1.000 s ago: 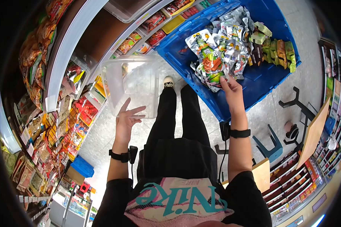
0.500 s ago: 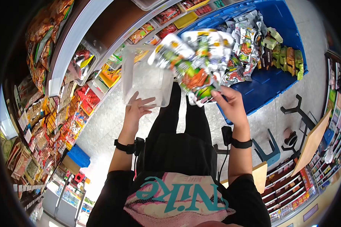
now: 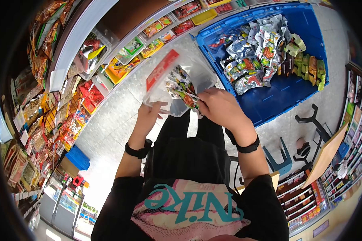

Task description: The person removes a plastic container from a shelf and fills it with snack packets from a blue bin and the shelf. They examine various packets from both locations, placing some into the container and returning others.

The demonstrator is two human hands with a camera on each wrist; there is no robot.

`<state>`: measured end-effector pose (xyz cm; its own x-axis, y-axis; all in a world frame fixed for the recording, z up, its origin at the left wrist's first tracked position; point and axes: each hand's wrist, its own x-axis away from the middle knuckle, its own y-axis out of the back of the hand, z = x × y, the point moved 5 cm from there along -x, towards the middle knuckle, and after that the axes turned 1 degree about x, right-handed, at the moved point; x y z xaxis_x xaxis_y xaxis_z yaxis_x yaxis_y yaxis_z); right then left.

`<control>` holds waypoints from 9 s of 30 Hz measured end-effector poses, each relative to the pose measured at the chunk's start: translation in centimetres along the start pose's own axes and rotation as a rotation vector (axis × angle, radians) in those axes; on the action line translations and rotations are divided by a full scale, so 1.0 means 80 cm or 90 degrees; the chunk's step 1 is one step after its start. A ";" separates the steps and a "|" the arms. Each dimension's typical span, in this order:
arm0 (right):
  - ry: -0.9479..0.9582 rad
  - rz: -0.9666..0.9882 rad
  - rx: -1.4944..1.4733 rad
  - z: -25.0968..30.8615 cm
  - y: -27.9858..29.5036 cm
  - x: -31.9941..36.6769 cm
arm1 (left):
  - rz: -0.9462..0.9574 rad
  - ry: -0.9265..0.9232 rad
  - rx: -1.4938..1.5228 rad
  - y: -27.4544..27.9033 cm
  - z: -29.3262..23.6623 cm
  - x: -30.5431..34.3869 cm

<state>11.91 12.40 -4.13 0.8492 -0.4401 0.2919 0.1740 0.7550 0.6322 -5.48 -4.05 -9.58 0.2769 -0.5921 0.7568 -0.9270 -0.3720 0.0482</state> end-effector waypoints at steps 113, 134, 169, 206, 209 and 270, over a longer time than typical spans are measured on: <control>-0.400 -0.260 0.020 -0.357 0.054 0.053 | 0.029 0.136 0.008 0.003 0.028 -0.010; -0.633 -0.650 -0.705 -0.420 0.026 0.103 | 0.015 0.149 0.023 -0.017 0.030 -0.007; -0.145 -0.213 0.024 -0.013 -0.004 -0.013 | 0.035 0.100 -0.040 0.006 0.033 -0.009; -0.643 0.041 0.049 -0.432 -0.007 0.090 | -0.017 0.157 -0.047 -0.029 0.028 -0.013; -0.707 0.061 0.074 -0.429 0.005 0.081 | -0.027 0.181 -0.028 -0.031 0.031 -0.011; -0.173 -0.257 -0.679 -0.101 -0.004 0.032 | 0.036 0.107 -0.063 0.011 0.033 -0.010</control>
<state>18.10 14.97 -9.39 0.5249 -0.7325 0.4334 0.8460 0.5052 -0.1706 -5.88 -5.84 -11.85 0.1854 -0.4792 0.8579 -0.9626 -0.2642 0.0605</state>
